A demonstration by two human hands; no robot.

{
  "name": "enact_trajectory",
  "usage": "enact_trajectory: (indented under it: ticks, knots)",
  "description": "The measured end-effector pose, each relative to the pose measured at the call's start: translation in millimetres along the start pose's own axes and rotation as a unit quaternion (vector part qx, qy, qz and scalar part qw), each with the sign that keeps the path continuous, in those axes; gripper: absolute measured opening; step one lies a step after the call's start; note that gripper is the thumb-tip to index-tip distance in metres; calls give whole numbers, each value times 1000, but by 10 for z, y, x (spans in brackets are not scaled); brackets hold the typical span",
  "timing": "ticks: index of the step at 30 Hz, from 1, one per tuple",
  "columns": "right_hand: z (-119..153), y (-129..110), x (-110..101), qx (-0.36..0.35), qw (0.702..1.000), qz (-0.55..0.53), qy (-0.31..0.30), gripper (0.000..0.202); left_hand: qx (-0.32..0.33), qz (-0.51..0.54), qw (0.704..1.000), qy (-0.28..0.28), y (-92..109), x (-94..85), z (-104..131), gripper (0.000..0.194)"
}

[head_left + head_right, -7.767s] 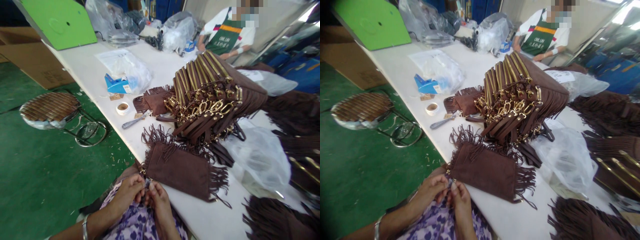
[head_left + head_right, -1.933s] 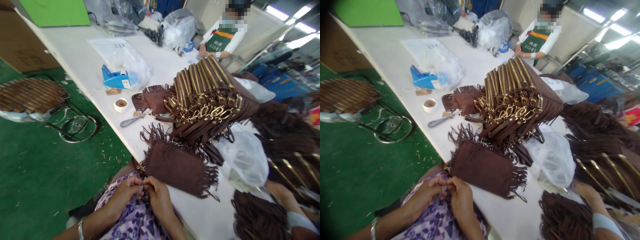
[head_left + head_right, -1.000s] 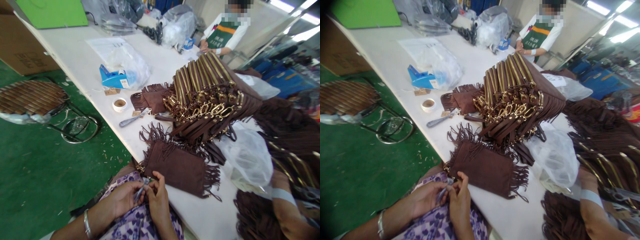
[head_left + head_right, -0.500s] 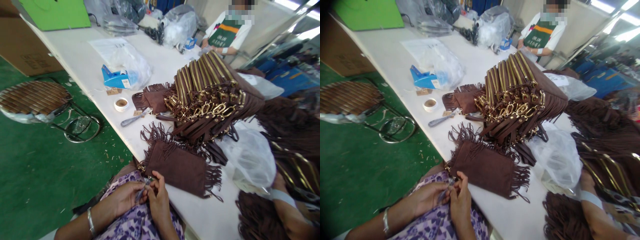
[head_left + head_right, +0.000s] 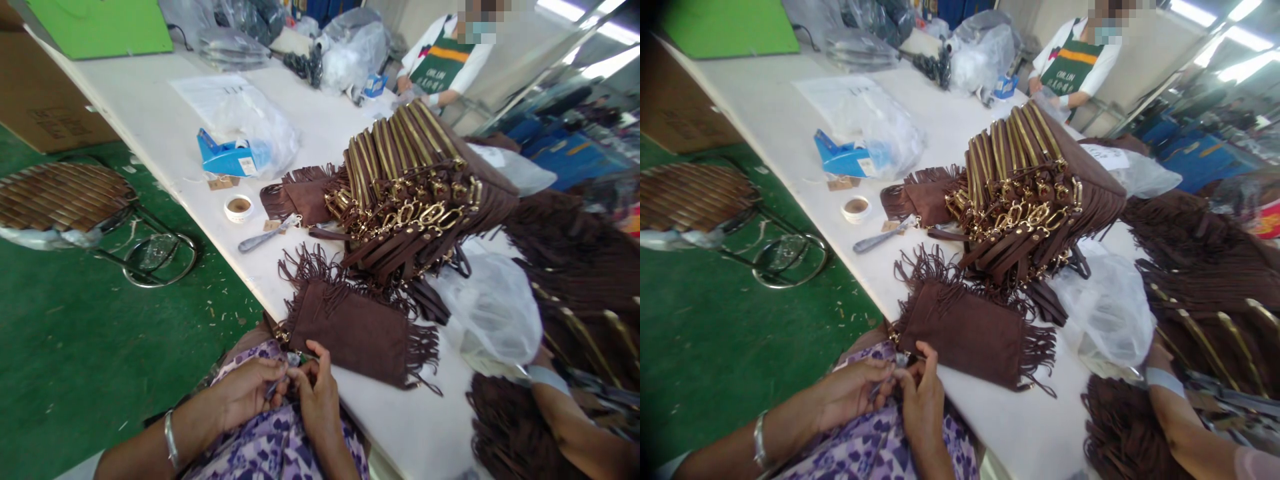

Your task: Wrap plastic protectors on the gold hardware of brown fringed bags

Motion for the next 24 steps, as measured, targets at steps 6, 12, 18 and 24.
enact_trajectory:
  ticks: [6,12,18,24]
  knots:
    - [-32,18,46,6,995,-98,-7,50,-60,43,996,-40,-70,76,-28,11]
    - [-44,-120,66,-75,997,-23,-29,32,-47,59,996,-40,-58,38,-51,11]
    - [-4,-295,119,-158,986,15,-49,22,-59,73,993,-71,-47,97,-25,8]
    - [24,-436,221,-273,949,142,-68,23,-12,0,998,-56,50,152,18,16]
Point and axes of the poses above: each hand's wrist, its own z-axis away from the middle knuckle, its own x-axis out of the palm, y = z × x, the point moved 10 cm from there along -z, towards the middle knuckle, and after that the axes turned 2 degrees about z, right-handed, at the moved point
